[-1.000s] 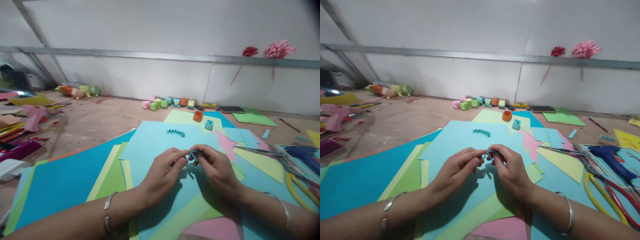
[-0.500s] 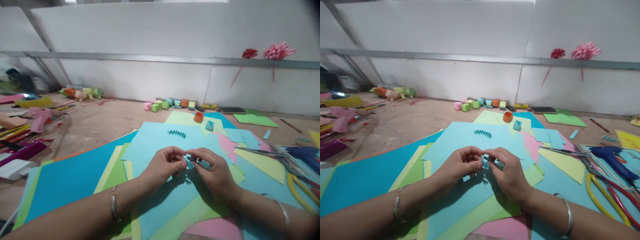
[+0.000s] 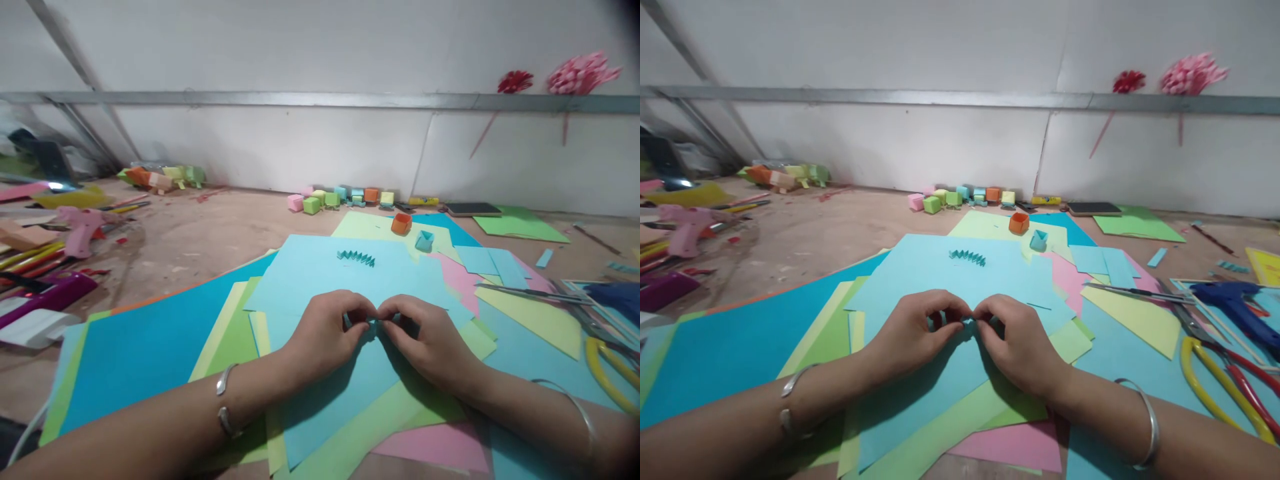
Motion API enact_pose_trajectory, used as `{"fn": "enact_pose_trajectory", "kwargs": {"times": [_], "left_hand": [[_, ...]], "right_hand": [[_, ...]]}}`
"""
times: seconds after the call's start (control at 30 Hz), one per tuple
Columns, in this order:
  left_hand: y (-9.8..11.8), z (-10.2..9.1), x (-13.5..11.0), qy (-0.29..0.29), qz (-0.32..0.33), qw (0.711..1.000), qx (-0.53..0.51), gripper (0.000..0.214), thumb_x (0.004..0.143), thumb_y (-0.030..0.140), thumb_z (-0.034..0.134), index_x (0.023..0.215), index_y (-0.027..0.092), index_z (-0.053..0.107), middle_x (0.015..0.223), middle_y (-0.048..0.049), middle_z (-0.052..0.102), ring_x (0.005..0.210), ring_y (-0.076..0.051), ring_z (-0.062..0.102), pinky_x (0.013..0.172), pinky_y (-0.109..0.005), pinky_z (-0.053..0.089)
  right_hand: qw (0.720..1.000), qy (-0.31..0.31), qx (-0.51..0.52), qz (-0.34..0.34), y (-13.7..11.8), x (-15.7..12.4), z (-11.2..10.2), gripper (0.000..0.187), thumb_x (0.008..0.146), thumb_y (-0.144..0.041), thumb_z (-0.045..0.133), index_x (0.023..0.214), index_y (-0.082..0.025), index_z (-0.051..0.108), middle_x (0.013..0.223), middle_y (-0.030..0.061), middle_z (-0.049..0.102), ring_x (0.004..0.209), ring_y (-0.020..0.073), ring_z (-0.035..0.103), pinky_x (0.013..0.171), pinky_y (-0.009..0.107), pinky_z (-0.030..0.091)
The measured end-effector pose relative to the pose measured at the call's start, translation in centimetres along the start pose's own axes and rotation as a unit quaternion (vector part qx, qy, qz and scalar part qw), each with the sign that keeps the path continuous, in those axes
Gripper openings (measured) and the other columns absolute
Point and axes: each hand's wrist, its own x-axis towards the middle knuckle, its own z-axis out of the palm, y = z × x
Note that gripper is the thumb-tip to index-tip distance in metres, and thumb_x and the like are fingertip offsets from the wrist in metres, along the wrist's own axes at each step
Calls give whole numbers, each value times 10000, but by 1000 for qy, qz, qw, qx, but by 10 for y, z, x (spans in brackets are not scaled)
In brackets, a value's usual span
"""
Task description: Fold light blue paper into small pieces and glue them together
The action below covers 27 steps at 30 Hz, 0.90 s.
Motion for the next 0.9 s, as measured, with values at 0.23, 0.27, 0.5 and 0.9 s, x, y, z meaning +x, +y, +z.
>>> {"fn": "enact_pose_trajectory", "kwargs": {"times": [0.23, 0.27, 0.5, 0.9], "left_hand": [[-6, 7, 2, -22, 13, 999, 29, 212, 716, 30, 633, 840, 183, 712, 727, 6, 697, 646, -128, 581, 635, -247, 434], [-6, 7, 2, -23, 11, 999, 31, 222, 715, 31, 631, 859, 182, 705, 720, 8, 689, 640, -128, 576, 631, -248, 431], [-5, 6, 1, -36, -1, 999, 38, 167, 712, 38, 624, 806, 171, 659, 697, 18, 649, 629, -120, 548, 617, -244, 411], [-4, 6, 1, -37, 3, 999, 18, 153, 721, 66, 593, 807, 181, 646, 706, 13, 652, 625, -120, 546, 627, -254, 433]], "right_hand": [[999, -10, -52, -14, 4, 3, 1, 130, 792, -71, 589, 754, -191, 622, 687, -21, 644, 602, 118, 544, 590, 247, 408], [998, -11, -53, -14, 4, 3, 1, 144, 786, -58, 582, 749, -192, 621, 687, -22, 645, 599, 116, 543, 590, 244, 408], [998, -17, -60, -18, 4, 1, 2, 155, 788, -60, 537, 748, -190, 611, 702, -9, 651, 625, 128, 554, 599, 249, 416], [998, -18, -64, -2, 1, 3, 0, 114, 798, -105, 529, 815, -200, 590, 739, 5, 644, 647, 144, 551, 604, 267, 425]]}}
